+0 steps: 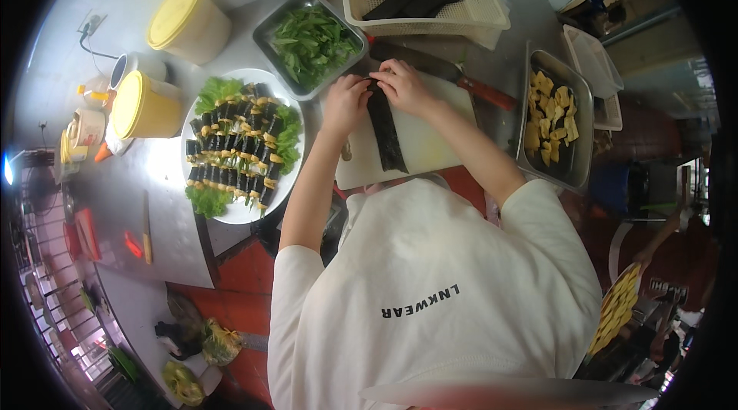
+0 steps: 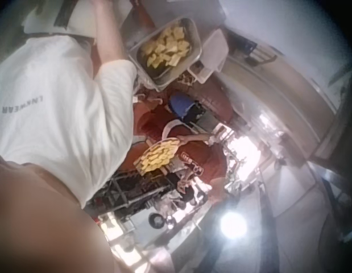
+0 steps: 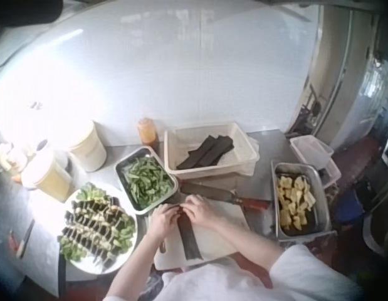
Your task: The person assembles small sushi rolls by placing a sheet of seaweed on a cutting board, adding a strip of egg omelet and a green vegetable, then rolling it tightly. The finished rolls are placed on a plate with lettuce.
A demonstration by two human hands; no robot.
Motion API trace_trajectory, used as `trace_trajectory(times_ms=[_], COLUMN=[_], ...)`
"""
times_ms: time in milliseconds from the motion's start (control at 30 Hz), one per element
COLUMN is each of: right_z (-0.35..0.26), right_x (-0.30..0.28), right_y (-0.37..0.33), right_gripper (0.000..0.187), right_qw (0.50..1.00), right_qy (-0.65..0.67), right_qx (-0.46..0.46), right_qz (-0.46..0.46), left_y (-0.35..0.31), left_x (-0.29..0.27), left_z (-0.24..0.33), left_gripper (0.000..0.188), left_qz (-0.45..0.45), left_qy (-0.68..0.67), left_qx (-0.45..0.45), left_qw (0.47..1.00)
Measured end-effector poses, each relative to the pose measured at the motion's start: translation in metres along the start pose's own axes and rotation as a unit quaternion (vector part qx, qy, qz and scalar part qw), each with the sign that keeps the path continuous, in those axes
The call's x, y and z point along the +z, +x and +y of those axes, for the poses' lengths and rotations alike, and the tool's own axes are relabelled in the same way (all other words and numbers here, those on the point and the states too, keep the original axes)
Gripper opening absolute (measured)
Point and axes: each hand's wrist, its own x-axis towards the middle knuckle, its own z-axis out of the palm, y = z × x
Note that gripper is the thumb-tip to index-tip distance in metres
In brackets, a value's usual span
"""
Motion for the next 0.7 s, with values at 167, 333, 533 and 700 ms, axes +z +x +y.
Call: trace_trajectory(times_ms=[167,333,533,700], right_z=[0.002,0.007,-0.026,-0.059], right_x=[-0.001,-0.006,-0.016,-0.021], right_y=[0.006,0.025,0.039,0.037], right_gripper=[0.027,0.027,0.03,0.045], right_qw=[0.998,0.995,0.994,0.985], right_qy=[-0.019,-0.062,0.009,0.085], right_qx=[-0.054,-0.056,-0.093,-0.125], right_qz=[-0.017,-0.048,-0.053,-0.077], left_y=[0.009,0.008,-0.007,-0.036], left_x=[0.0,-0.005,-0.035,-0.054], left_z=[0.003,0.035,0.04,0.016], left_gripper=[0.024,0.033,0.04,0.025], left_qz=[0.015,0.165,0.082,0.074], left_qy=[0.049,0.026,-0.558,-0.541], left_qx=[-0.024,-0.11,-0.484,-0.407], left_qw=[0.998,0.98,0.669,0.732])
